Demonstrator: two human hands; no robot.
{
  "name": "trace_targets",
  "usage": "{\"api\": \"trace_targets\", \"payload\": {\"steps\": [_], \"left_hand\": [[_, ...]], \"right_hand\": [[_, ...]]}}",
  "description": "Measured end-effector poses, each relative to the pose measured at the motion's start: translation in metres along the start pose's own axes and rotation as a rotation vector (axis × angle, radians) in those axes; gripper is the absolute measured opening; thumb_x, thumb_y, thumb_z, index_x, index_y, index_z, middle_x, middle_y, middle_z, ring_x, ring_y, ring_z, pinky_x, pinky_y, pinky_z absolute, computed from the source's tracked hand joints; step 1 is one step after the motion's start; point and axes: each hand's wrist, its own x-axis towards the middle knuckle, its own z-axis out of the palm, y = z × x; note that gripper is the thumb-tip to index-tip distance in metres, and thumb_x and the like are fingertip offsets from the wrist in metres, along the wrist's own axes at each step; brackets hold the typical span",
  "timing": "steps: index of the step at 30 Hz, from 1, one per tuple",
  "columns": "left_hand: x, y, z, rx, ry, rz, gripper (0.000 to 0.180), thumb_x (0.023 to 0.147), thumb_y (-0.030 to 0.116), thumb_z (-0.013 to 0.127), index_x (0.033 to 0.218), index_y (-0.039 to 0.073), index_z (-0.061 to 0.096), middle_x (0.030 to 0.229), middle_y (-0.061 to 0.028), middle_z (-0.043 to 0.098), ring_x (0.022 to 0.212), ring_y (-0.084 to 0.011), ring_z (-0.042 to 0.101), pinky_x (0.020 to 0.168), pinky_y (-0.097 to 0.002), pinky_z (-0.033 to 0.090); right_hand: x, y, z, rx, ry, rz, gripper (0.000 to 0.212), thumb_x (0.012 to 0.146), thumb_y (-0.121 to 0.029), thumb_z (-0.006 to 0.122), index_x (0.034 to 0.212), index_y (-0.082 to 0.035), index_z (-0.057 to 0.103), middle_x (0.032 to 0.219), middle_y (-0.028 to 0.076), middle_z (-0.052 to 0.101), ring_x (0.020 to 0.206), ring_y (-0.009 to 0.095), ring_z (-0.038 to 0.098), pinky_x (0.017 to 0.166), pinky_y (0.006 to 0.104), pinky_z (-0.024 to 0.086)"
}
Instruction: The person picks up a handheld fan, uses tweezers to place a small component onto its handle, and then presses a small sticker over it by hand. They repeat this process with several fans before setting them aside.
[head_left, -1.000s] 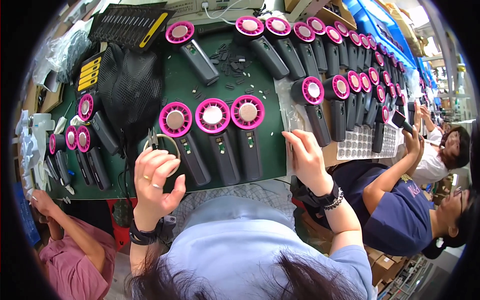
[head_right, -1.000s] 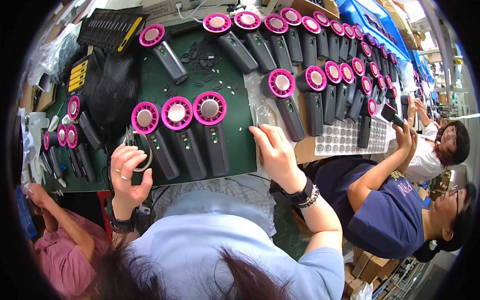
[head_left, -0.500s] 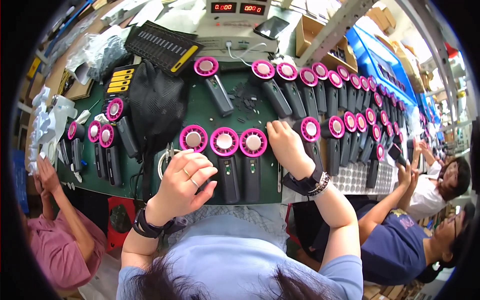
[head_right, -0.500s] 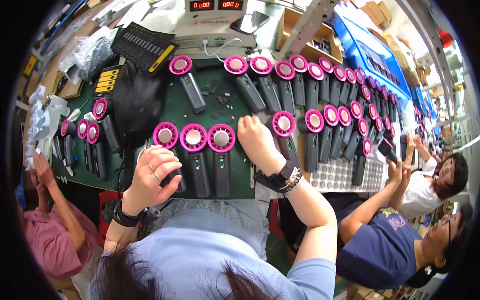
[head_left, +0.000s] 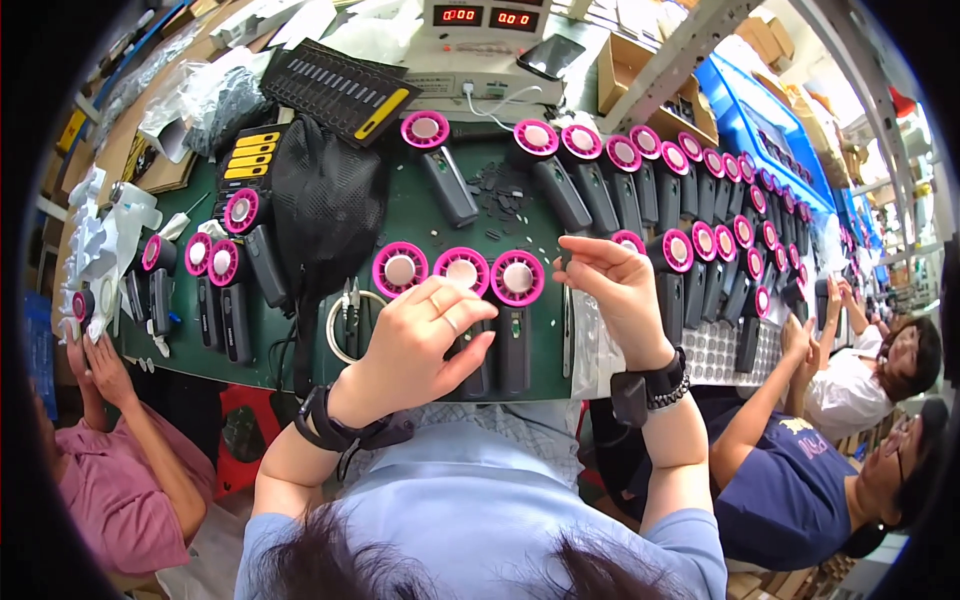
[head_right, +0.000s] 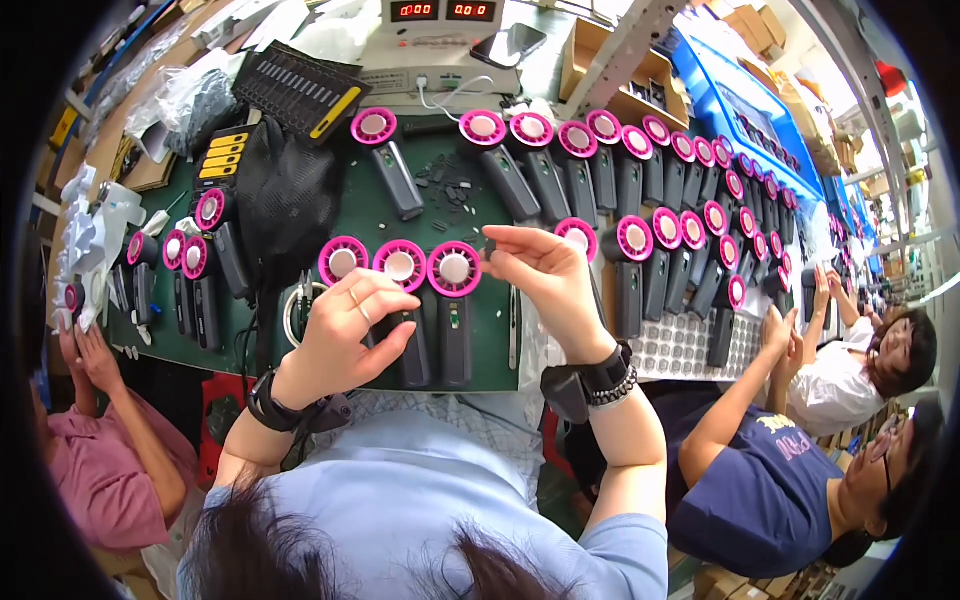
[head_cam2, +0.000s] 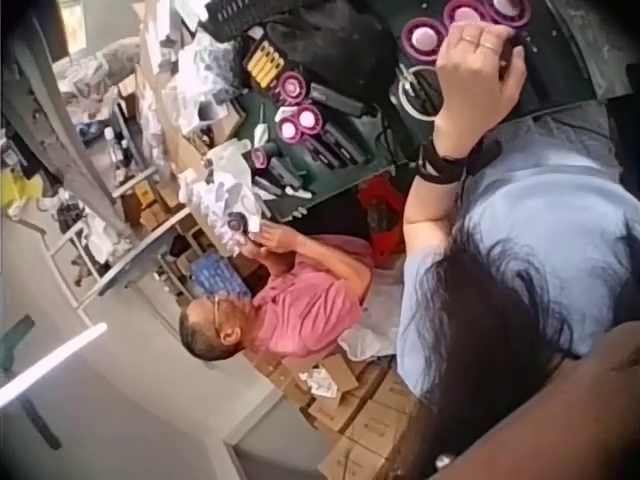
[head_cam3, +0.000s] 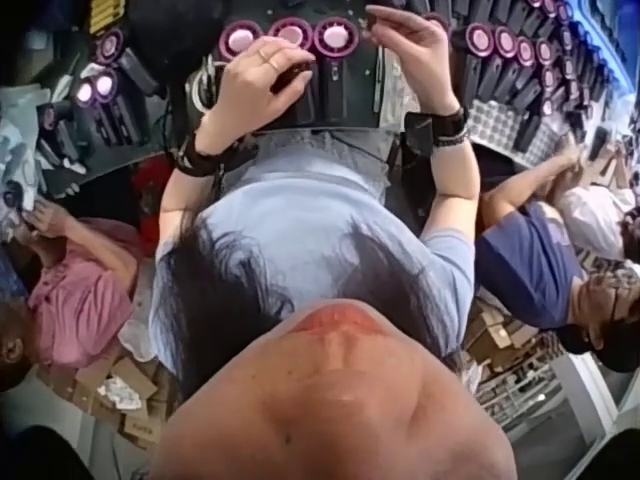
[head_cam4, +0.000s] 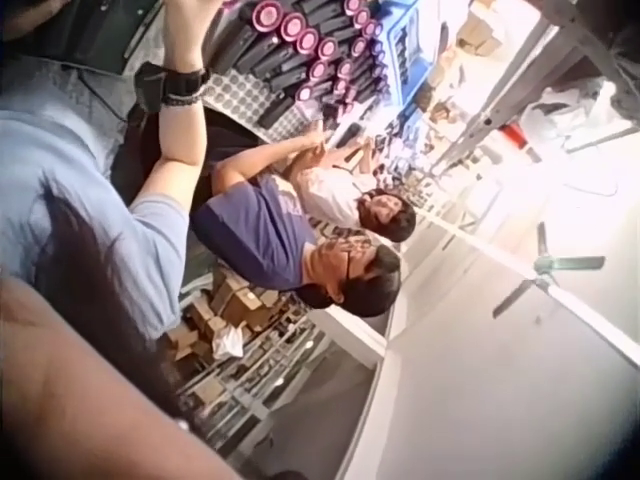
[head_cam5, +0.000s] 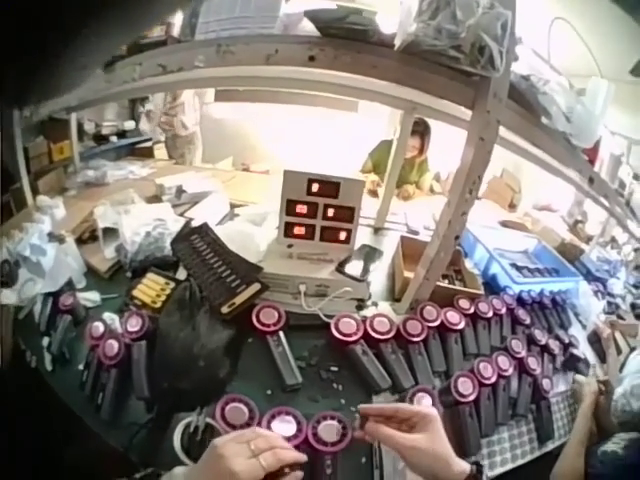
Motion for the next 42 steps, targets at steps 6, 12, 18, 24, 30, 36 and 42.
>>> {"api": "trace_targets", "payload": {"steps": [6, 12, 18, 24, 30, 36, 42], "left_hand": [[0.022, 0.014, 0.016, -0.189, -0.025, -0.106, 0.024, 0.078, 0.003, 0.070, 0.101, 0.004, 0.065, 0.086, -0.0078, 0.065, 0.081, -0.0224, 0.064, 0.071, -0.0329, 0.051], [0.025, 0.022, 0.024, -0.414, 0.024, -0.310, 0.019, 0.083, 0.015, 0.072, 0.096, 0.003, 0.066, 0.084, -0.0083, 0.066, 0.074, -0.0205, 0.065, 0.063, -0.0306, 0.050], [0.026, 0.022, 0.028, -0.482, -0.010, -0.365, 0.018, 0.084, 0.016, 0.071, 0.094, 0.002, 0.066, 0.084, -0.0084, 0.067, 0.074, -0.0203, 0.065, 0.062, -0.0301, 0.050], [0.021, 0.018, 0.030, -0.437, -0.087, -0.366, 0.016, 0.083, 0.015, 0.070, 0.091, 0.002, 0.065, 0.082, -0.0080, 0.066, 0.072, -0.0225, 0.064, 0.062, -0.0318, 0.050], [-0.012, -0.001, 0.025, -0.012, -0.127, -0.060, 0.019, 0.076, 0.015, 0.074, 0.091, 0.006, 0.067, 0.080, -0.0051, 0.062, 0.074, -0.0222, 0.061, 0.070, -0.0333, 0.049], [-0.033, 0.001, 0.035, 0.161, -0.273, 0.079, 0.033, 0.069, 0.019, 0.077, 0.100, 0.011, 0.069, 0.086, -0.0012, 0.057, 0.086, -0.0188, 0.057, 0.087, -0.0364, 0.043], [-0.037, -0.002, 0.041, 0.207, -0.262, 0.052, 0.038, 0.068, 0.020, 0.078, 0.104, 0.011, 0.069, 0.090, -0.0005, 0.055, 0.092, -0.0196, 0.055, 0.092, -0.0384, 0.040]], "right_hand": [[-0.031, -0.027, 0.021, 0.347, -0.048, 0.122, 0.030, 0.088, 0.003, 0.061, 0.118, 0.006, 0.062, 0.095, 0.008, 0.068, 0.086, 0.013, 0.067, 0.079, 0.0225, 0.054], [-0.037, -0.025, 0.020, 0.323, -0.084, 0.088, 0.030, 0.088, 0.004, 0.061, 0.118, 0.006, 0.062, 0.099, 0.009, 0.068, 0.086, 0.011, 0.067, 0.079, 0.0216, 0.054], [-0.043, -0.020, 0.023, 0.332, -0.073, 0.095, 0.026, 0.088, 0.003, 0.063, 0.114, 0.006, 0.064, 0.100, 0.008, 0.068, 0.086, 0.010, 0.066, 0.077, 0.0222, 0.055], [-0.042, -0.002, 0.010, 0.199, -0.068, 0.077, 0.018, 0.089, 0.001, 0.064, 0.107, 0.005, 0.067, 0.100, 0.008, 0.068, 0.085, 0.010, 0.066, 0.075, 0.0221, 0.055], [-0.042, 0.021, -0.002, -0.129, -0.090, 0.032, 0.014, 0.089, 0.001, 0.065, 0.102, 0.003, 0.069, 0.093, 0.004, 0.067, 0.081, 0.009, 0.066, 0.071, 0.0209, 0.054], [-0.023, 0.028, 0.014, -0.410, -0.191, -0.076, 0.011, 0.086, 0.001, 0.067, 0.095, 0.000, 0.071, 0.085, 0.003, 0.065, 0.075, 0.006, 0.063, 0.064, 0.0189, 0.051], [-0.015, 0.022, 0.017, -0.461, -0.226, 0.019, 0.009, 0.085, 0.001, 0.068, 0.092, 0.000, 0.071, 0.082, 0.002, 0.065, 0.072, 0.005, 0.062, 0.062, 0.0183, 0.049]]}}
